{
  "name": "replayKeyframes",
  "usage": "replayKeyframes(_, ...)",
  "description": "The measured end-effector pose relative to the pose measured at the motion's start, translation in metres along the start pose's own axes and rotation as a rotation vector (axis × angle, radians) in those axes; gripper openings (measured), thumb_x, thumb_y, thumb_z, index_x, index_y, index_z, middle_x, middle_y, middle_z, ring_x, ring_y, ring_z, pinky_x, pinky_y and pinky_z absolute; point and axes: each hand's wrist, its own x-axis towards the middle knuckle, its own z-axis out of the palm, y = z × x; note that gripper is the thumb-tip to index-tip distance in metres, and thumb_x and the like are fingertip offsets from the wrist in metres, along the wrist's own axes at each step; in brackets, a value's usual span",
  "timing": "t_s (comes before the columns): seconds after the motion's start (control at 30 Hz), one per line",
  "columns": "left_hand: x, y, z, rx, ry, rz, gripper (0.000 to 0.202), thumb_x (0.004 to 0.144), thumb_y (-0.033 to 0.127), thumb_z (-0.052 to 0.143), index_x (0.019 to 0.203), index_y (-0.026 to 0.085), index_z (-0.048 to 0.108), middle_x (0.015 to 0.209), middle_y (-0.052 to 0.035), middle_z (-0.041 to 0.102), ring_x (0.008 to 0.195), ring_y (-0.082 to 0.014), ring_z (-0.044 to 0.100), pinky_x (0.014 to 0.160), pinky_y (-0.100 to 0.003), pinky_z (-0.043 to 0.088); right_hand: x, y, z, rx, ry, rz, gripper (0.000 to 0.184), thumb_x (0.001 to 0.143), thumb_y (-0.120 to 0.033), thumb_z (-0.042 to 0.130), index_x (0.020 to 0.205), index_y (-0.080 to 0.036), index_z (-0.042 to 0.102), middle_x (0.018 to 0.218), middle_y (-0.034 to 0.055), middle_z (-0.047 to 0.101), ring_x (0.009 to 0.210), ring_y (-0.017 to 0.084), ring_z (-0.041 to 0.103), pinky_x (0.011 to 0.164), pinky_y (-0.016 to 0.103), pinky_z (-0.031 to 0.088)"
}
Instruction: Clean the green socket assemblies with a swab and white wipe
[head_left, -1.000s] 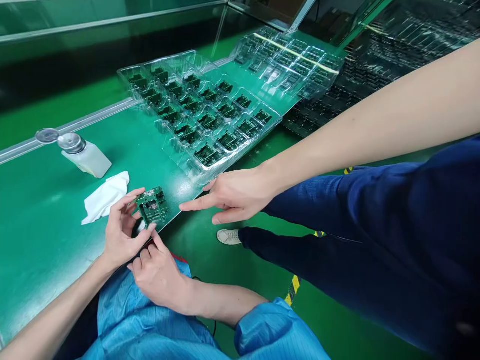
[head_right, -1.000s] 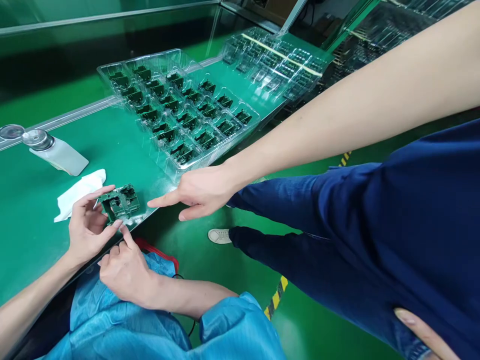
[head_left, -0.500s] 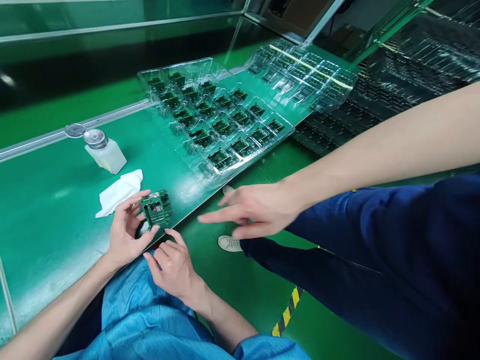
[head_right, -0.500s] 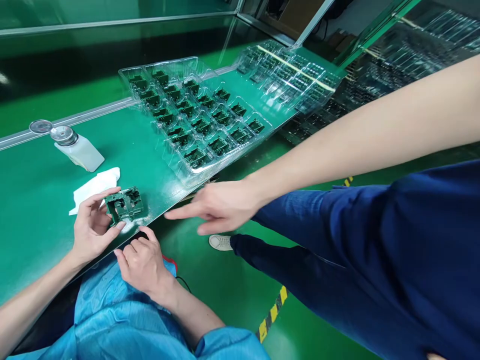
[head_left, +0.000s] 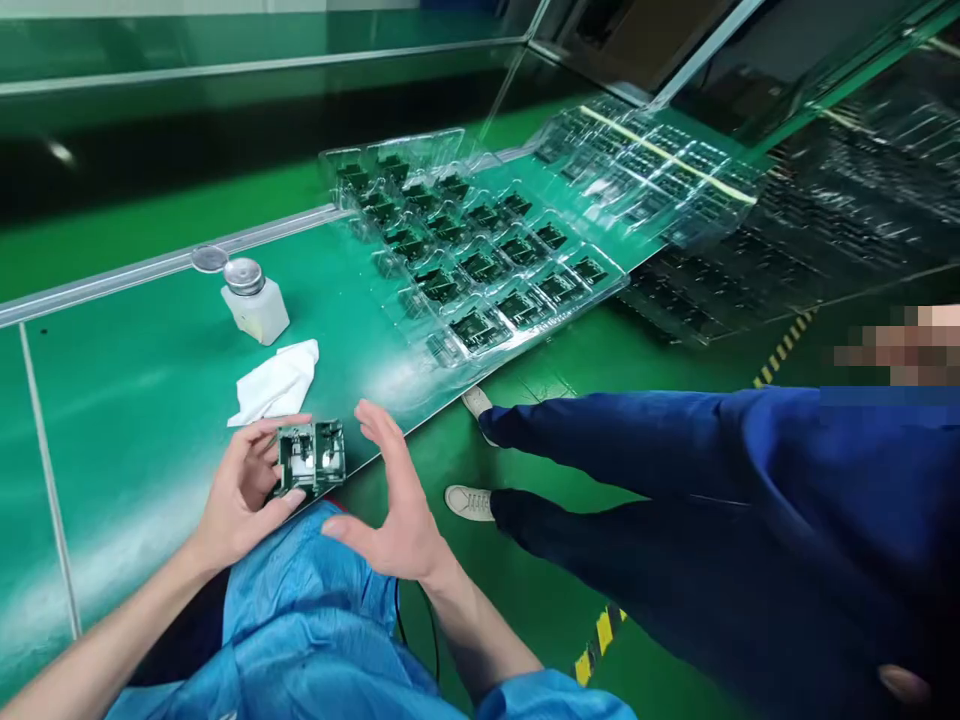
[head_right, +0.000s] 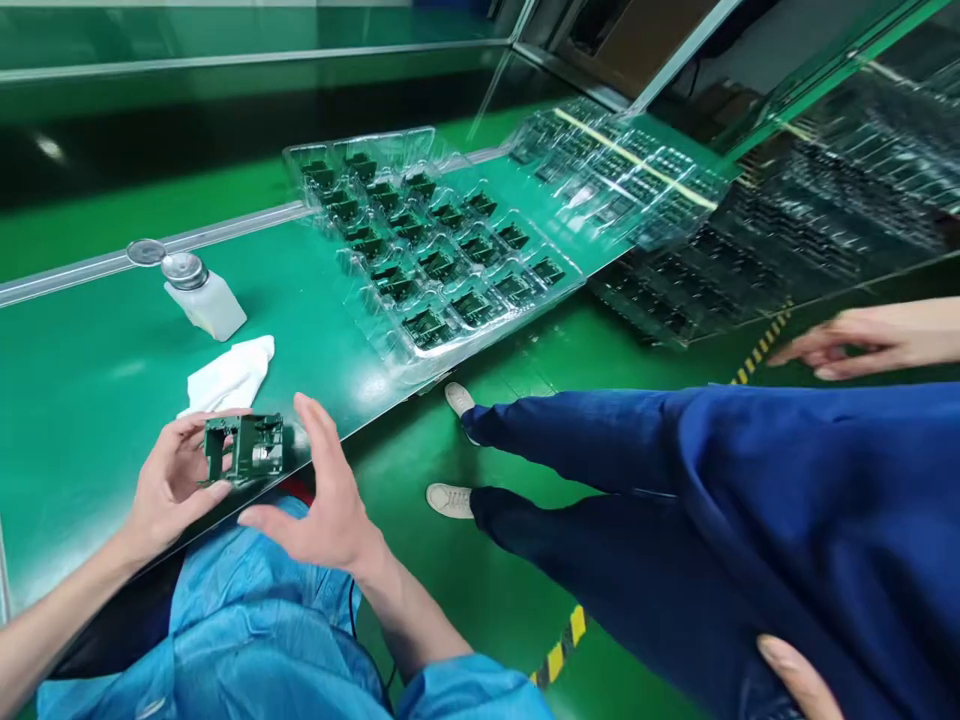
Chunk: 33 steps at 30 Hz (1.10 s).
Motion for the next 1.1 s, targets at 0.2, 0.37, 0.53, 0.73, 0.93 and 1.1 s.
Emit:
replayKeyframes(0.2,-0.023,0.008,-0.016,-0.073,0.032,-0.132,0.053,0.081,0.025,0.071,0.129,0.03,0.049,0.131,-0.0089,0.06,0.111,-0.0212,0.064,0.088,-0.027,0.056,0.032,-0.027,0.018,-0.045,-0.161,-0.169,0.062,0.091,-0.029,0.064,0.143,-0.013,0.035,0.131,0.016,0.056,0.125,0.024,0.051,0.108,0.041,0.044)
replayKeyframes(0.37,-0.031,0.015,-0.034,-0.039,0.014,-0.165,0.063,0.079,0.034,0.074,0.136,0.027,0.048,0.138,-0.0107,0.054,0.125,-0.0257,0.056,0.099,-0.031,0.051,0.043,-0.033,0.031,-0.108,-0.199,-0.273,0.06,0.091,-0.033,0.066,0.139,-0.009,0.04,0.124,0.0183,0.061,0.12,0.026,0.056,0.102,0.043,0.049)
replayKeyframes(0.53,-0.032,0.02,-0.052,-0.106,-0.011,-0.153,0.061,0.079,0.029,0.075,0.134,0.025,0.052,0.131,-0.0143,0.059,0.116,-0.0285,0.061,0.094,-0.038,0.055,0.052,-0.038,0.044,-0.13,-0.271,-0.275,0.06,0.091,-0.037,0.067,0.135,-0.007,0.042,0.123,0.0188,0.062,0.12,0.025,0.057,0.102,0.042,0.05)
replayKeyframes(0.73,-0.028,0.024,-0.073,-0.177,0.007,-0.174,0.058,0.077,0.031,0.077,0.13,0.027,0.056,0.127,-0.013,0.061,0.106,-0.0267,0.066,0.086,-0.035,0.059,0.064,-0.046,0.066,-0.131,-0.275,-0.215,0.058,0.091,-0.036,0.067,0.138,-0.014,0.041,0.124,0.0146,0.062,0.117,0.024,0.059,0.101,0.042,0.052)
replayKeyframes(0.93,-0.023,0.025,-0.086,-0.19,0.034,-0.158,0.056,0.076,0.026,0.078,0.128,0.027,0.059,0.116,-0.0124,0.065,0.098,-0.0247,0.067,0.084,-0.035,0.059,0.07,-0.049,0.08,-0.141,-0.294,-0.127,0.055,0.091,-0.035,0.067,0.136,-0.016,0.042,0.125,0.0145,0.061,0.12,0.024,0.058,0.102,0.043,0.051)
replayKeyframes(1.1,-0.024,0.025,-0.09,-0.285,0.007,-0.209,0.056,0.078,0.024,0.076,0.13,0.029,0.057,0.116,-0.0096,0.066,0.099,-0.0226,0.068,0.086,-0.032,0.058,0.071,-0.051,0.085,-0.154,-0.304,-0.098,0.056,0.089,-0.035,0.069,0.136,-0.017,0.044,0.126,0.0129,0.061,0.119,0.023,0.058,0.102,0.04,0.051)
